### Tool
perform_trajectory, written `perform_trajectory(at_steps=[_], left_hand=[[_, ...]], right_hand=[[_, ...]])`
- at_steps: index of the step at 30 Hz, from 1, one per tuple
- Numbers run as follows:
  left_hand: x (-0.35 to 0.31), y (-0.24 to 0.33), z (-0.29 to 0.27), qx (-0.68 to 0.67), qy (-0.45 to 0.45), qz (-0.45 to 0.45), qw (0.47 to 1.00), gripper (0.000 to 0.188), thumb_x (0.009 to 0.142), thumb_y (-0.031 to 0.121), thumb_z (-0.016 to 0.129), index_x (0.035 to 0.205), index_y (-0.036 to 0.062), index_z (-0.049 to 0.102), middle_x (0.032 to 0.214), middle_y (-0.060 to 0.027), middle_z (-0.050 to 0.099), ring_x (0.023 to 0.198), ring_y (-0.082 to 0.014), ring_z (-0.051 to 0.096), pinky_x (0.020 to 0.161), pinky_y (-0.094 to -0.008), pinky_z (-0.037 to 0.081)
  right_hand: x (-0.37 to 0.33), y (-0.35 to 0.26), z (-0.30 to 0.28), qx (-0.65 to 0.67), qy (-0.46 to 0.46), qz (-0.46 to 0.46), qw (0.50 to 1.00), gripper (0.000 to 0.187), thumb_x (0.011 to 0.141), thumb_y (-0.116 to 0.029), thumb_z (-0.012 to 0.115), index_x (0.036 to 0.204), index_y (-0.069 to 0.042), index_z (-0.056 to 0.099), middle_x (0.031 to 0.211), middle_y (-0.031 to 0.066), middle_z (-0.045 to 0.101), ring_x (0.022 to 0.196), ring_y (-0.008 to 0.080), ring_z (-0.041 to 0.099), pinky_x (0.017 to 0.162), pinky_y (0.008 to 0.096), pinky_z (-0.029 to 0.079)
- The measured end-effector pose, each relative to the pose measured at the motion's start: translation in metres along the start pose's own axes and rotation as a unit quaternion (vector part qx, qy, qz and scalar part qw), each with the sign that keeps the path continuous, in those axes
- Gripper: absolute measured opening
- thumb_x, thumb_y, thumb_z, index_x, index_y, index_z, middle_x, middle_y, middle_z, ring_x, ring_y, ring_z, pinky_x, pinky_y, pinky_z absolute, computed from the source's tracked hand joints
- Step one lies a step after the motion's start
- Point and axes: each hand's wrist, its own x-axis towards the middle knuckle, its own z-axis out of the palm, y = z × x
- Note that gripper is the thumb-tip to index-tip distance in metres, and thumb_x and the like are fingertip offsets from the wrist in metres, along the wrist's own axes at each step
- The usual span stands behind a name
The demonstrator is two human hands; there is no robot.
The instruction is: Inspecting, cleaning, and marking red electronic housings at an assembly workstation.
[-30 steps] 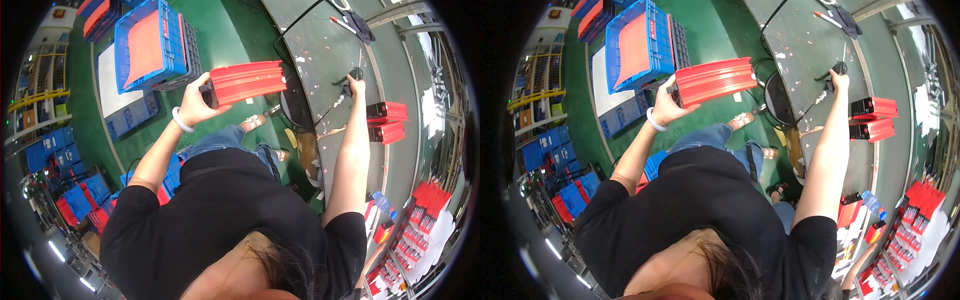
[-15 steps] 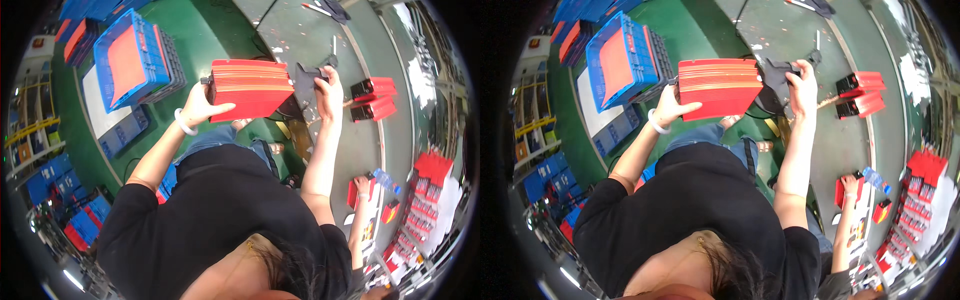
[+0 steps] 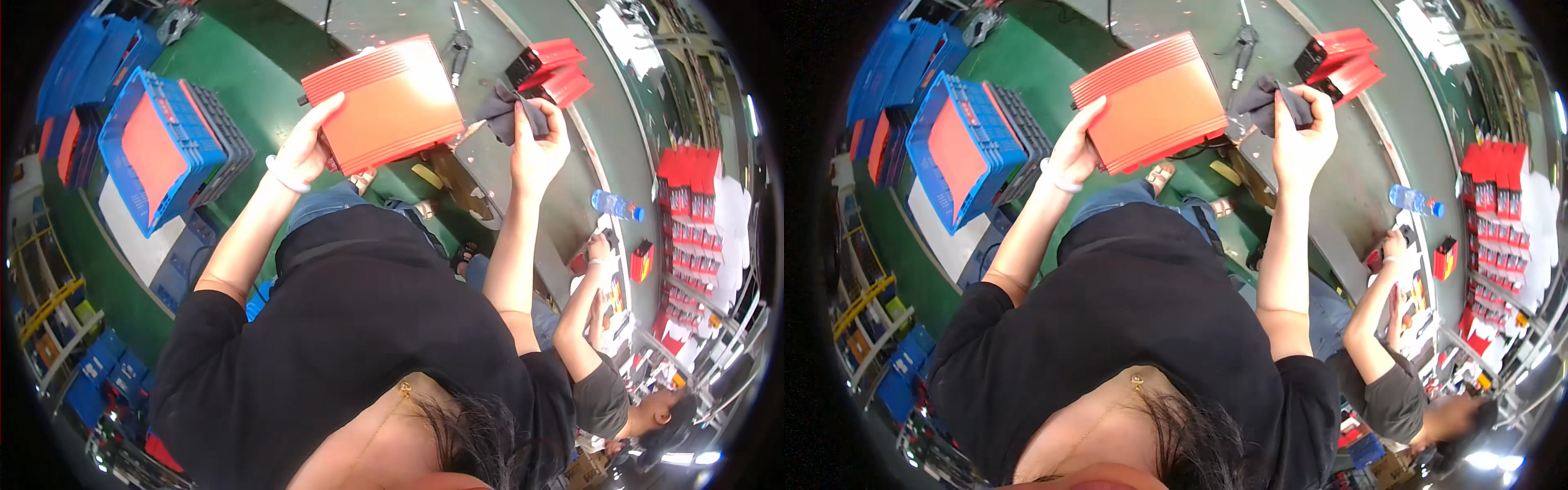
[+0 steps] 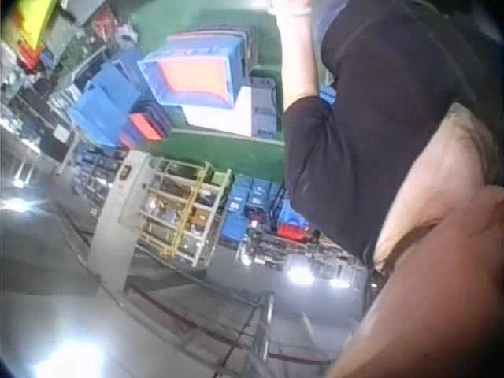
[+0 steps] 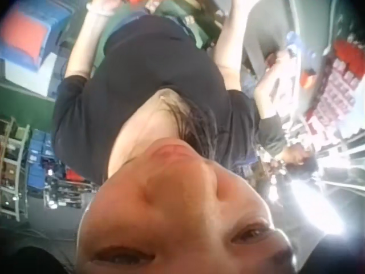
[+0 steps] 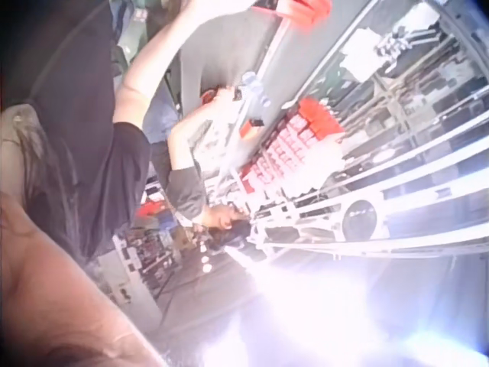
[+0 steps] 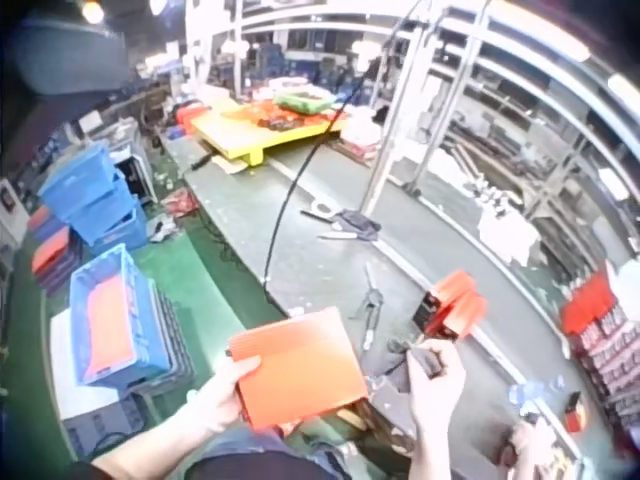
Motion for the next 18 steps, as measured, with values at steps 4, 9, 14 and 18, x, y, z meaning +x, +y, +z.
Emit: perform_trajectory(at_steps=[4,9,14,18], left_hand=[[0.012,-0.003,0.027,-0.003,-0.006,0.006,1.0,0.051,0.093,0.036,0.067,0.133,0.0055,0.055,0.13,-0.007,0.061,0.12,-0.0208,0.056,0.103,-0.0391,0.044],[0.019,-0.009,0.07,0.04,-0.035,0.02,0.998,0.043,0.092,0.041,0.067,0.121,0.0105,0.063,0.103,-0.0026,0.07,0.084,-0.0122,0.065,0.063,-0.0286,0.049],[0.033,-0.021,0.099,0.012,-0.073,0.051,0.996,0.041,0.092,0.03,0.069,0.127,0.0105,0.059,0.119,-0.0044,0.066,0.108,-0.0167,0.063,0.093,-0.0343,0.051],[0.056,-0.035,0.114,-0.022,-0.079,0.039,0.996,0.039,0.093,0.028,0.068,0.124,0.0059,0.061,0.116,-0.0072,0.068,0.103,-0.0206,0.066,0.092,-0.0377,0.052]], right_hand=[[-0.007,0.001,-0.023,0.009,0.034,-0.055,0.998,0.017,0.085,0.002,0.07,0.101,-0.001,0.065,0.094,0.0027,0.063,0.086,0.01,0.062,0.077,0.0256,0.051],[-0.028,0.013,-0.022,-0.105,-0.001,-0.149,0.983,0.028,0.07,0.005,0.073,0.097,-0.003,0.07,0.098,0.0111,0.067,0.094,0.0244,0.066,0.085,0.0328,0.053],[-0.055,0.027,-0.004,-0.226,0.041,-0.258,0.939,0.028,0.066,0.001,0.072,0.092,-0.009,0.07,0.096,0.0087,0.068,0.094,0.0295,0.064,0.084,0.0392,0.052],[-0.104,0.015,0.02,-0.131,-0.128,-0.254,0.95,0.028,0.067,-0.001,0.069,0.093,-0.01,0.069,0.094,0.0085,0.068,0.091,0.029,0.065,0.083,0.0389,0.052]])
